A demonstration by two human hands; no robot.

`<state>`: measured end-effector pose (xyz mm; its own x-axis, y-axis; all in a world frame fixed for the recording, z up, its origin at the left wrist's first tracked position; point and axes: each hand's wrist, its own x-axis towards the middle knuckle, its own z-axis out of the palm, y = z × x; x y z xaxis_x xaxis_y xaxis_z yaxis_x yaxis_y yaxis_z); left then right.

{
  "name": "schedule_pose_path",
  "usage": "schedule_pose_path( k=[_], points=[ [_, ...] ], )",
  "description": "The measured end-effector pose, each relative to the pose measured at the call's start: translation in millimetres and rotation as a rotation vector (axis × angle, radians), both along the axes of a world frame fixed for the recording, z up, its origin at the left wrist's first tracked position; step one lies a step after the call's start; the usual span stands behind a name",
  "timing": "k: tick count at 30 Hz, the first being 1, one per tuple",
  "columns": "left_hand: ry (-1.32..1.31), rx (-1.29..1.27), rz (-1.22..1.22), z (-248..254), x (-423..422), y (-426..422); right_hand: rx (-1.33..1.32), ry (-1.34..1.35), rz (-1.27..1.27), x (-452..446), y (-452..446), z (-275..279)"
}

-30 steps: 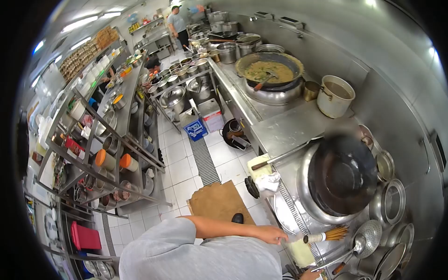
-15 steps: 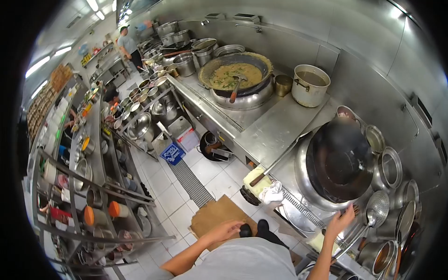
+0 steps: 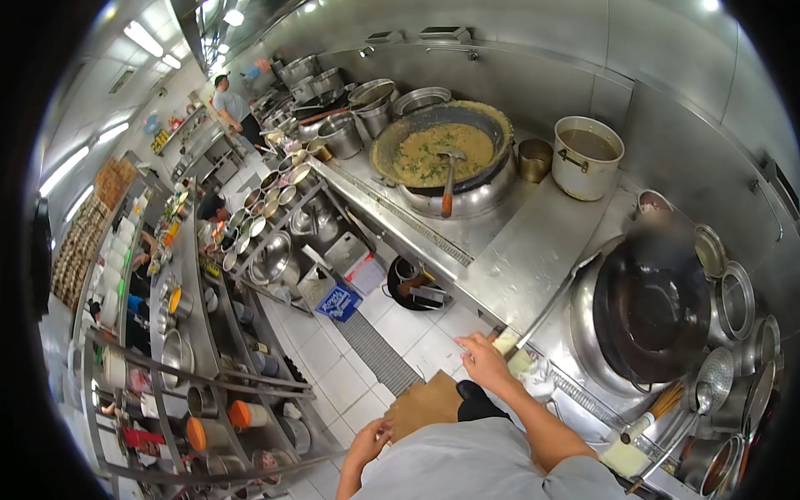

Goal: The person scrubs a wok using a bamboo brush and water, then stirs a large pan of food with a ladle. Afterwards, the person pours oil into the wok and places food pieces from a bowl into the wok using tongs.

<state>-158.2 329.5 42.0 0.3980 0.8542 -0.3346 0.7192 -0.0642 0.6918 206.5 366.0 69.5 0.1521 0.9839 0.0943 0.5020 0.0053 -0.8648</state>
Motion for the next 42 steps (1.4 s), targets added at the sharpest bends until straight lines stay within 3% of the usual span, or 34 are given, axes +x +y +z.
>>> schedule_pose_path(
  k=[3, 5, 7, 8, 10, 13, 14, 16, 17, 19, 20, 23, 25, 26, 27, 29, 30, 35, 40, 42],
  points=[
    [0.234, 0.02, -0.086, -32.2, -28.3, 33.1, 0.076, -0.039, -0.028, 6.6, 42.5, -15.7],
    [0.23, -0.044, -0.077, -59.2, -44.5, 56.4, 0.094, -0.033, -0.062, 21.7, 74.5, -11.8],
    [-0.121, -0.25, 0.15, -94.1, -71.6, 72.3, 0.083, 0.061, -0.234, 34.7, 107.5, -3.0],
    [-0.115, -0.251, 0.147, -114.5, -90.1, 77.9, 0.092, 0.045, -0.285, 42.7, 126.9, 2.3],
    [-0.188, -0.418, 0.483, -153.2, -128.2, 73.9, 0.154, -0.042, -0.387, 53.2, 167.6, 19.7],
    [-0.064, -0.356, 0.707, -191.0, -172.0, 53.5, 0.403, -0.425, -0.535, 60.1, 242.4, 42.4],
    [-0.064, -0.397, 0.737, -199.8, -182.6, 51.2, 0.412, -0.44, -0.543, 61.9, 270.2, 42.9],
    [-0.088, -0.48, 0.769, -215.2, -202.7, 55.3, 0.207, -0.722, -0.581, 60.8, 325.3, 36.4],
    [-0.099, -0.511, 0.767, -220.3, -211.6, 62.8, 0.204, -0.723, -0.599, 63.1, 348.6, 34.9],
    [-0.119, -0.555, 0.749, -228.2, -230.1, 87.1, -0.234, -0.712, -0.482, 75.4, 384.7, 30.4],
    [-0.134, -0.564, 0.736, -232.2, -242.8, 102.5, -0.244, -0.71, -0.506, 87.9, 401.5, 14.9],
    [-0.195, -0.586, 0.697, -241.7, -295.0, 156.3, -0.312, -0.599, -0.565, 92.9, 417.0, 15.8],
    [-0.261, -0.626, 0.69, -254.1, -326.3, 194.2, -0.447, 0.252, -0.539, 83.1, 412.3, 46.4],
    [-0.288, -0.652, 0.703, -262.4, -341.1, 209.6, -0.386, 0.466, -0.575, 76.2, 405.0, 56.4],
    [-0.316, -0.677, 0.727, -270.4, -356.4, 224.1, -0.396, 0.459, -0.591, 77.5, 400.4, 56.5],
    [-0.363, -0.692, 0.76, -271.6, -372.3, 254.5, -0.395, 0.999, -0.484, 89.8, 393.8, 53.3],
    [-0.4, -0.753, 0.663, -259.6, -381.6, 277.2, -0.388, 1.035, -0.446, 87.0, 385.3, 57.3],
    [-0.282, -0.774, 0.679, -245.9, -353.5, 361.8, -0.228, 1.046, -0.474, 67.1, 345.1, 39.9],
    [-0.22, -0.66, 0.644, -214.6, -264.7, 410.1, -0.077, 1.193, -0.384, 64.1, 333.6, 15.8],
    [-0.146, -0.608, 0.343, -190.3, -222.7, 426.2, -0.078, 1.175, -0.369, 66.3, 330.1, 8.8]
  ],
)
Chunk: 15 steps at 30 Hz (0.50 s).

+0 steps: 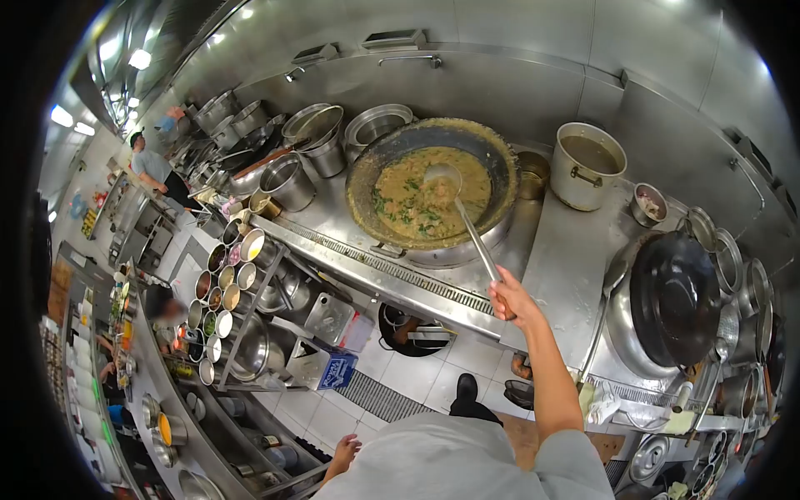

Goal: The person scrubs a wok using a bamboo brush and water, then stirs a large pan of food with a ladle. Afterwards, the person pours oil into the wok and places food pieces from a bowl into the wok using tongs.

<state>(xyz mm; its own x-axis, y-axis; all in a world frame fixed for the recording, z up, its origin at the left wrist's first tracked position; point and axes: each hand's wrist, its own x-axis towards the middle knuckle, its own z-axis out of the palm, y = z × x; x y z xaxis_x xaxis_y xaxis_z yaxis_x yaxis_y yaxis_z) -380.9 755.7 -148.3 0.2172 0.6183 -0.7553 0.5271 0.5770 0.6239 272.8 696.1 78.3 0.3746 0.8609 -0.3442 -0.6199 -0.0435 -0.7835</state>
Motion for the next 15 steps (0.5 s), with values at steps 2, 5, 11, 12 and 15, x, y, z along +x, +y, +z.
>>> schedule_pose_path(
  k=[2, 5, 11, 12, 15],
  points=[
    [0.006, 0.059, -0.155, -2.8, 20.3, 20.4, 0.02, -0.028, 0.005, 1.0, -3.2, -5.9],
    [0.028, 0.1, -0.288, 4.5, 41.8, 44.3, -0.009, -0.124, 0.037, 8.6, -5.1, -11.3],
    [0.134, 0.076, -0.298, 44.0, 76.3, 97.8, -0.181, -0.351, 0.185, 33.0, -8.3, -1.8],
    [0.131, 0.089, -0.281, 46.8, 78.3, 102.4, -0.187, -0.354, 0.182, 34.8, -8.9, 1.1],
    [0.125, 0.091, -0.283, 39.1, 78.6, 117.8, -0.189, -0.462, 0.227, 35.3, -5.5, 11.6]
  ],
)
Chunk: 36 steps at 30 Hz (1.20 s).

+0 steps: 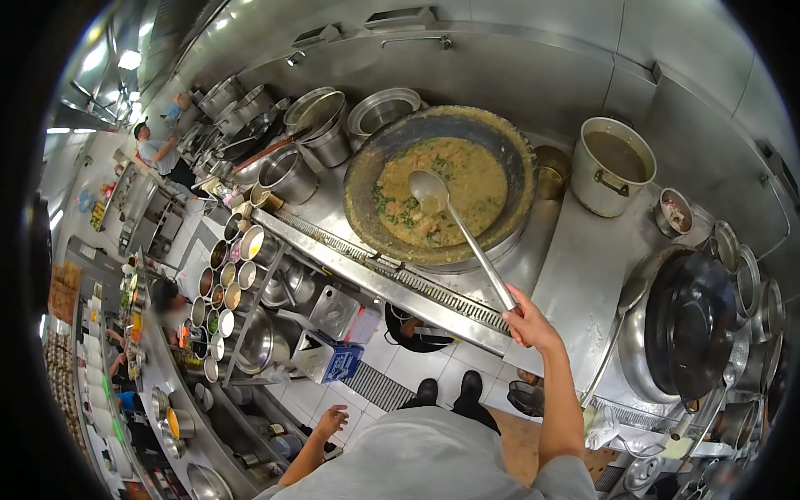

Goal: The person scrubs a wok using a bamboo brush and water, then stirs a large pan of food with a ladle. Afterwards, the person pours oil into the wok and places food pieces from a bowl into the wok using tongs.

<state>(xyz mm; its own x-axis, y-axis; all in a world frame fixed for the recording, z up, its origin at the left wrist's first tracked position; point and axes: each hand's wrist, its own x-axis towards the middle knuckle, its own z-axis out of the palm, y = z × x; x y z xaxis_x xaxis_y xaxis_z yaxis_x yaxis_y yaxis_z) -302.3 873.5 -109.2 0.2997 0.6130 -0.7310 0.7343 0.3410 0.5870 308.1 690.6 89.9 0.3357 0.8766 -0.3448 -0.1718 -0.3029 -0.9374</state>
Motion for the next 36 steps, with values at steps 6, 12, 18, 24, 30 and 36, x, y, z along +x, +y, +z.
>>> schedule_pose_path(
  k=[6, 12, 18, 24, 30, 36],
  points=[
    [-0.021, -0.156, -0.009, -32.7, -16.5, 26.1, -0.063, -0.049, -0.175, -49.2, 3.6, 4.2],
    [-0.085, -0.226, 0.104, -58.2, -32.9, 55.7, -0.093, -0.08, -0.316, -104.5, 9.8, 22.2],
    [-0.083, -0.215, 0.035, -72.3, -42.5, 81.7, 0.075, 0.325, -0.415, -155.6, 27.6, 44.6],
    [-0.012, -0.283, -0.116, -90.0, -57.3, 96.3, -0.104, -0.148, -0.467, -187.3, 35.6, 59.4],
    [-0.093, -0.257, -0.102, -100.5, -61.4, 114.5, -0.154, -0.157, -0.409, -198.1, 17.7, 87.5],
    [-0.098, -0.198, -0.132, -90.1, -42.9, 124.9, -0.232, -0.195, -0.242, -186.7, 22.2, 96.7]
  ],
)
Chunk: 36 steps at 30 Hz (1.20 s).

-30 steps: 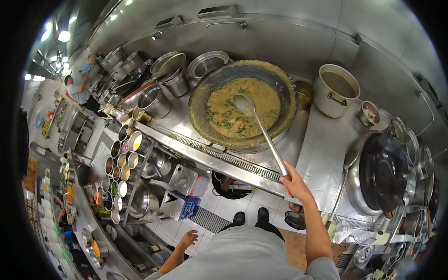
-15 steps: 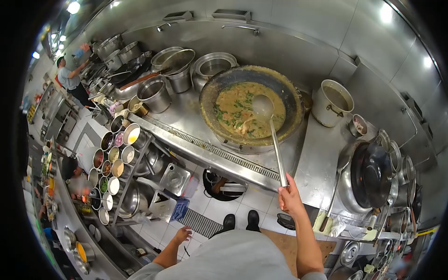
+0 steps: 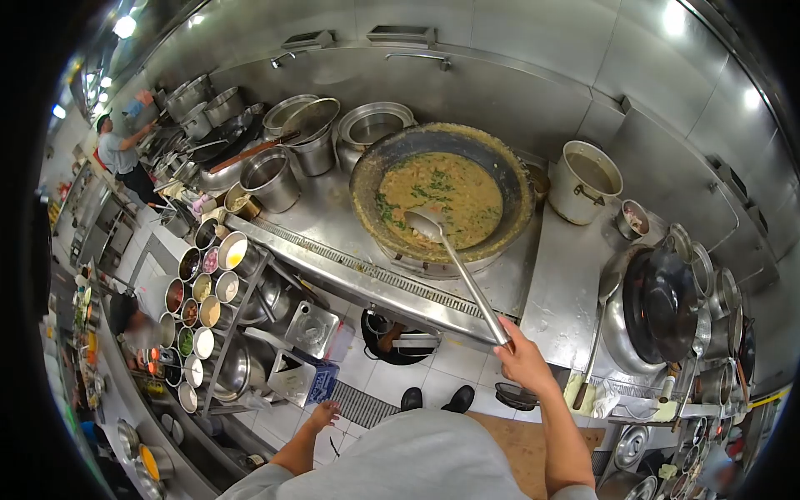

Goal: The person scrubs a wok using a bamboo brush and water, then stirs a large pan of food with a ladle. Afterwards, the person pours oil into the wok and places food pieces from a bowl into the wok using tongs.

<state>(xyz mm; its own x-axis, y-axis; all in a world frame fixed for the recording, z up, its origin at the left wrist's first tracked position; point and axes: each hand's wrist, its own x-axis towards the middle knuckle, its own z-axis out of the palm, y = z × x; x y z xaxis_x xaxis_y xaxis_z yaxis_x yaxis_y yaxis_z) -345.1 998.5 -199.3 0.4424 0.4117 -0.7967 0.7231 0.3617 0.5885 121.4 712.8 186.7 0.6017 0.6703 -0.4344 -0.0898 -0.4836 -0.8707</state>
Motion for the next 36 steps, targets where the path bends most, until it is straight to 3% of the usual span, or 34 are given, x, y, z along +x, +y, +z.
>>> schedule_pose_path(
  k=[2, 6, 8, 9, 11, 15, 19, 22, 25, 29, 32, 36],
  points=[
    [0.021, 0.031, -0.001, 1.1, 6.8, -1.8, -0.045, -0.337, 0.089, 12.0, 9.4, -23.7],
    [-0.007, 0.012, 0.092, -3.6, 13.8, -20.1, -0.07, -0.461, 0.086, 31.2, 22.5, -34.6],
    [-0.087, -0.02, 0.088, -20.6, 18.4, -26.5, 0.065, -0.466, 0.061, 57.6, 27.8, -59.2],
    [-0.054, -0.048, 0.11, -16.2, 34.7, -28.0, 0.085, -0.485, 0.063, 70.7, 33.6, -45.3],
    [0.033, -0.048, 0.079, -0.1, 39.3, -53.5, 0.01, -0.018, 0.025, 73.0, 23.5, -24.2],
    [0.014, -0.022, -0.148, 6.8, 49.5, -87.6, 0.052, 0.339, -0.027, 98.4, 0.5, -10.7],
    [0.155, -0.06, -0.033, 9.6, 63.3, -98.7, 0.173, 0.506, 0.063, 122.8, -2.7, -11.4],
    [0.087, 0.021, 0.046, 19.6, 84.5, -100.6, 0.351, 0.618, 0.125, 132.8, 18.9, -43.1],
    [0.024, 0.13, -0.009, 21.7, 108.2, -97.7, 0.339, 0.474, 0.16, 119.0, 36.5, -65.2],
    [-0.061, 0.216, -0.071, 32.0, 125.8, -82.2, 0.178, 0.167, 0.12, 107.2, 23.5, -20.8],
    [-0.131, 0.138, 0.061, 33.3, 125.3, -71.7, 0.089, 0.098, 0.154, 110.5, 4.4, -11.7],
    [0.085, 0.039, 0.002, -0.1, 92.1, -52.8, 0.036, 0.189, 0.129, 88.5, 15.0, -3.7]
  ],
)
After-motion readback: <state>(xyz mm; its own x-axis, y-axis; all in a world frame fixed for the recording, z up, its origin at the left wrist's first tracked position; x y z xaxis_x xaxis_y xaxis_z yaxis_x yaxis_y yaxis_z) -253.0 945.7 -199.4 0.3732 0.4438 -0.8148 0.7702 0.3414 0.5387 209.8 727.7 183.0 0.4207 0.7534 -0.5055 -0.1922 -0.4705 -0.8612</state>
